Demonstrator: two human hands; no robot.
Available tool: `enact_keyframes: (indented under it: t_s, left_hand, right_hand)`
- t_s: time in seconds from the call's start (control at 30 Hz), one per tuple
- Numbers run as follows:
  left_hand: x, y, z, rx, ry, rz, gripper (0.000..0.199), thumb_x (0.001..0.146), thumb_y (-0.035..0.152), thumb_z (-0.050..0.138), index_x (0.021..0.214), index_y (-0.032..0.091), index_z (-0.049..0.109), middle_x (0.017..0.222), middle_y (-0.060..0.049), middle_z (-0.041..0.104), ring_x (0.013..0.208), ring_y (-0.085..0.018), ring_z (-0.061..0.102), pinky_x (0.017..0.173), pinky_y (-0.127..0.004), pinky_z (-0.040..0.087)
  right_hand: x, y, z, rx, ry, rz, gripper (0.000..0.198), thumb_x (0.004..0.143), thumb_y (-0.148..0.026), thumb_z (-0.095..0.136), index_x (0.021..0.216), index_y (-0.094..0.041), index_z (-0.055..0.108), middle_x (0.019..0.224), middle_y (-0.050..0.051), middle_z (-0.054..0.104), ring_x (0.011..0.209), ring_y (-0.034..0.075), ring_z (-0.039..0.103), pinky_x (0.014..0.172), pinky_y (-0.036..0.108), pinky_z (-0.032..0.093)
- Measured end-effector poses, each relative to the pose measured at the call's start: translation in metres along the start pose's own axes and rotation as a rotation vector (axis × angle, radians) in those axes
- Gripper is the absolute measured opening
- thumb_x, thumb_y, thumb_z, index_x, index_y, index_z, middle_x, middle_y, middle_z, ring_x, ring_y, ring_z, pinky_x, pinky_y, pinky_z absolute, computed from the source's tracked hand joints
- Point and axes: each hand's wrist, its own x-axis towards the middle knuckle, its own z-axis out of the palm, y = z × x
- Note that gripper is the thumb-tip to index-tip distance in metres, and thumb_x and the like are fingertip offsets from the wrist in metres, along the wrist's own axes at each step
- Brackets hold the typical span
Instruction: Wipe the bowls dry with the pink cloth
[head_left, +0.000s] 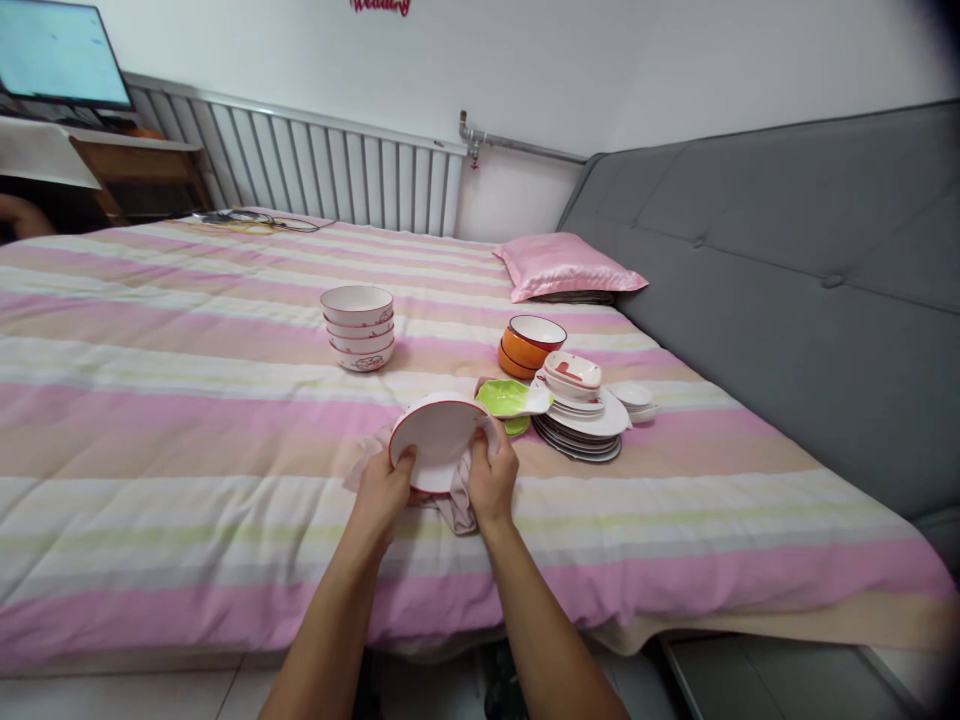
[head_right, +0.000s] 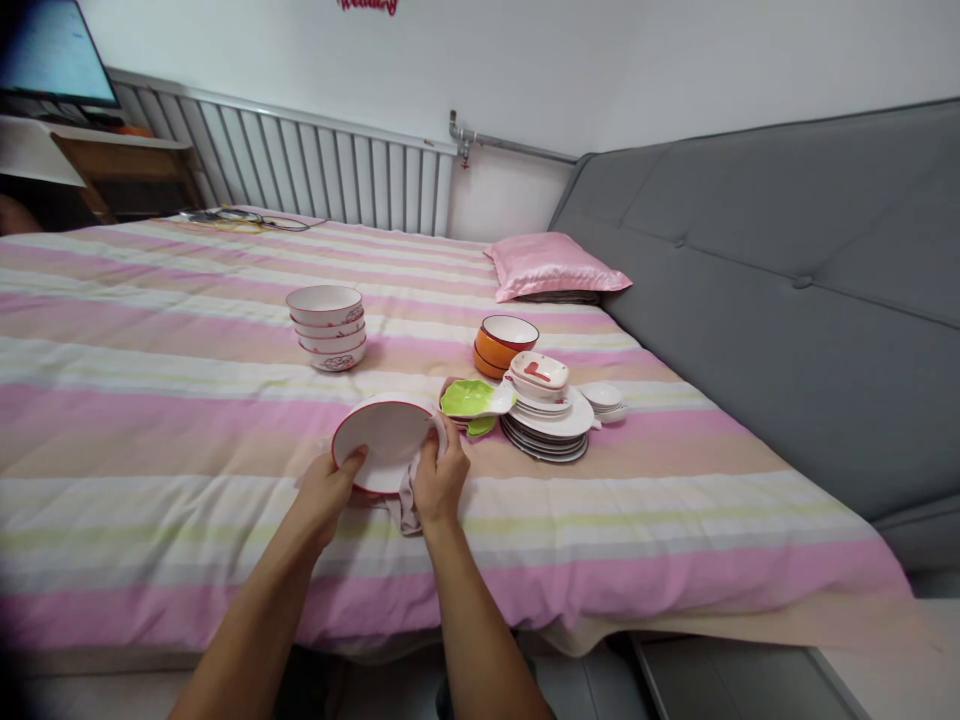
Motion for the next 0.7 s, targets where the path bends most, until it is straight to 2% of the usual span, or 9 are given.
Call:
enact_keyframes:
  t_s: [0.13, 0.27, 0.47, 0.63, 0.7]
  left_hand:
    - [-0.008, 0.008, 0.008, -0.107, -0.045, -0.081, 0.028, 0.073, 0.036, 0.059, 0.085, 0.011, 0.064, 0.072, -0.009, 0.067, 0.063, -0.023, 0.065, 0.050, -0.030, 0.051]
    - [-0.019, 0.021, 0.017, -0.228, -0.053, -0.178, 0.024, 0.075, 0.029, 0.057, 0.090, 0.011, 0.063, 0.070, -0.008, 0.066, 0.049, -0.018, 0.061, 0.041, -0.026, 0.047]
    - [-0.027, 0.022, 0.028, -0.351, -0.053, -0.115, 0.037, 0.070, 0.036, 0.063, 0.097, 0.011, 0.061, 0.067, -0.006, 0.065, 0.047, -0.016, 0.059, 0.040, -0.023, 0.043]
    - [-0.029, 0.016, 0.032, -0.416, -0.030, -0.072, 0.049, 0.065, 0.042, 0.068, 0.100, 0.010, 0.061, 0.069, -0.006, 0.066, 0.057, -0.017, 0.062, 0.049, -0.024, 0.045]
    - [-0.029, 0.018, 0.030, -0.394, -0.063, -0.088, 0.050, 0.067, 0.044, 0.067, 0.102, 0.010, 0.061, 0.068, -0.006, 0.066, 0.055, -0.017, 0.061, 0.050, -0.025, 0.046]
  right_hand:
    - [-0.001, 0.002, 0.004, 0.061, 0.051, 0.037, 0.038, 0.084, -0.030, 0.045, 0.114, -0.015, 0.062, 0.108, 0.010, 0.068, 0.106, 0.022, 0.060, 0.095, 0.036, 0.043]
    - [-0.003, 0.004, 0.008, 0.085, 0.106, 0.112, 0.033, 0.082, -0.033, 0.045, 0.100, -0.014, 0.065, 0.095, 0.009, 0.069, 0.099, 0.022, 0.061, 0.087, 0.034, 0.046]
    - [-0.007, 0.003, 0.012, 0.124, 0.115, 0.240, 0.032, 0.081, -0.037, 0.046, 0.091, -0.014, 0.066, 0.081, 0.005, 0.069, 0.083, 0.019, 0.062, 0.070, 0.027, 0.047]
    - [-0.009, 0.006, 0.013, 0.187, 0.091, 0.281, 0.031, 0.079, -0.038, 0.048, 0.086, -0.015, 0.067, 0.078, 0.004, 0.069, 0.076, 0.018, 0.062, 0.067, 0.026, 0.048]
    - [-0.008, 0.006, 0.013, 0.226, 0.104, 0.280, 0.031, 0.078, -0.037, 0.049, 0.088, -0.014, 0.067, 0.081, 0.004, 0.069, 0.078, 0.018, 0.062, 0.068, 0.027, 0.049]
